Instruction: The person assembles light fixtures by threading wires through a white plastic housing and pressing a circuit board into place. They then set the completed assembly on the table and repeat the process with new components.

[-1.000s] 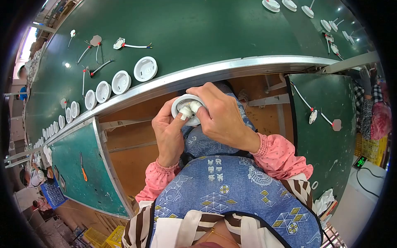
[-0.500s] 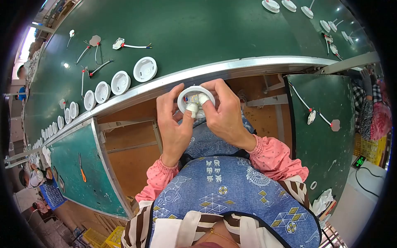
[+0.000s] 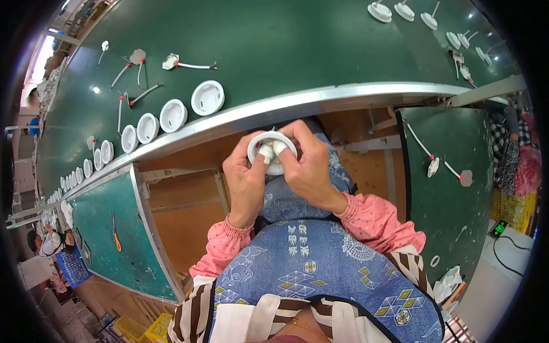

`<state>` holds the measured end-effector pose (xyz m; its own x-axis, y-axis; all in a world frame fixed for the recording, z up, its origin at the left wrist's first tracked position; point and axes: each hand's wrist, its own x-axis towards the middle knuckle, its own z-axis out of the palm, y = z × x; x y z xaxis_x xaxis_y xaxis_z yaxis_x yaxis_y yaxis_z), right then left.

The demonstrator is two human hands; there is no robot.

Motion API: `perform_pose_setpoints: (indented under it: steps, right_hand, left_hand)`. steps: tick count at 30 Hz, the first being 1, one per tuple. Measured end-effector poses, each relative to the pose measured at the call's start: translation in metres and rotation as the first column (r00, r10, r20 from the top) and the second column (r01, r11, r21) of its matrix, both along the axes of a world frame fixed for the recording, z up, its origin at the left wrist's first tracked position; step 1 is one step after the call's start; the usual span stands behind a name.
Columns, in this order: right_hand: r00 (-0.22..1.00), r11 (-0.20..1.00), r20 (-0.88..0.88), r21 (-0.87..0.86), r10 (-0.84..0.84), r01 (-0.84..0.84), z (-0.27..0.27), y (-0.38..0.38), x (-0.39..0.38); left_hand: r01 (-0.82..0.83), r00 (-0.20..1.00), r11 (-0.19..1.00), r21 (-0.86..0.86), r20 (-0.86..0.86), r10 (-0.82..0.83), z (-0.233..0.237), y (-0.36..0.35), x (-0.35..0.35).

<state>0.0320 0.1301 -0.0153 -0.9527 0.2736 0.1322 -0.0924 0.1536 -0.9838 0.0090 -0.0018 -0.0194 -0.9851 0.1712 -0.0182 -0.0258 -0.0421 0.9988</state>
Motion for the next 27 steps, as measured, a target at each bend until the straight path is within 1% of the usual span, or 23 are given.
perform_pose_setpoints:
  steps: [1, 2, 3, 4, 5, 8, 13, 14, 17, 19, 22, 24, 27]
  right_hand:
    - [1.000, 0.997, -0.006, -0.071, -0.007, 0.006, 0.000, 0.000, -0.002]
    - [1.000, 0.989, -0.002, -0.146, -0.015, 0.015, 0.001, -0.002, -0.001]
    - [1.000, 0.975, 0.005, -0.220, -0.024, 0.024, 0.001, -0.004, 0.000]
    - [0.998, 0.978, 0.062, -0.208, 0.022, -0.009, 0.006, -0.002, 0.001]
    - [0.998, 0.980, 0.061, -0.200, 0.013, -0.001, 0.006, -0.002, 0.002]
    - [0.999, 0.984, 0.049, -0.175, 0.001, 0.007, 0.004, -0.001, 0.001]
    - [0.999, 0.983, 0.024, -0.183, 0.024, -0.019, 0.001, -0.005, 0.004]
    - [1.000, 0.984, -0.008, -0.177, 0.000, -0.001, 0.000, -0.007, 0.003]
    - [0.995, 0.989, -0.085, -0.141, -0.056, 0.044, -0.005, -0.012, 0.003]
    - [0.991, 0.994, -0.113, -0.094, -0.067, 0.056, -0.008, -0.013, 0.006]
    - [0.992, 0.993, -0.103, -0.095, -0.074, 0.065, -0.011, -0.013, 0.006]
    - [0.992, 0.987, -0.099, -0.149, -0.078, 0.063, -0.006, -0.012, 0.005]
    - [0.996, 0.981, -0.080, -0.193, -0.048, 0.032, -0.005, -0.009, 0.005]
  left_hand:
    - [0.028, 1.000, 1.000, 0.009, 0.003, -0.028, -0.002, 0.000, -0.002]
    - [0.059, 0.998, 0.998, -0.036, -0.028, -0.060, -0.001, -0.003, -0.002]
    - [0.056, 0.997, 0.998, -0.013, -0.044, -0.057, 0.000, -0.003, -0.003]
    - [0.053, 0.997, 0.998, 0.012, -0.059, -0.053, 0.001, -0.002, -0.005]
    - [0.052, 0.996, 0.998, 0.037, -0.073, -0.049, 0.002, -0.002, -0.005]
    - [0.059, 0.997, 0.998, -0.022, 0.043, -0.058, 0.018, -0.004, 0.001]
    - [-0.001, 1.000, 0.996, -0.093, 0.024, 0.003, 0.010, -0.006, 0.003]
    - [-0.009, 1.000, 0.995, -0.104, 0.019, 0.011, 0.010, -0.006, 0.004]
    - [-0.071, 0.979, 0.992, -0.103, -0.195, 0.049, 0.002, -0.003, 0.001]
    - [-0.070, 0.991, 0.994, -0.081, -0.117, 0.060, 0.004, -0.002, 0.003]
    - [-0.045, 0.998, 0.996, -0.081, -0.052, 0.041, 0.007, -0.003, 0.002]
    - [-0.021, 0.998, 0.993, -0.114, -0.062, 0.014, 0.009, -0.005, 0.003]
    - [-0.017, 0.984, 0.982, -0.187, -0.178, -0.017, 0.009, -0.009, 0.002]
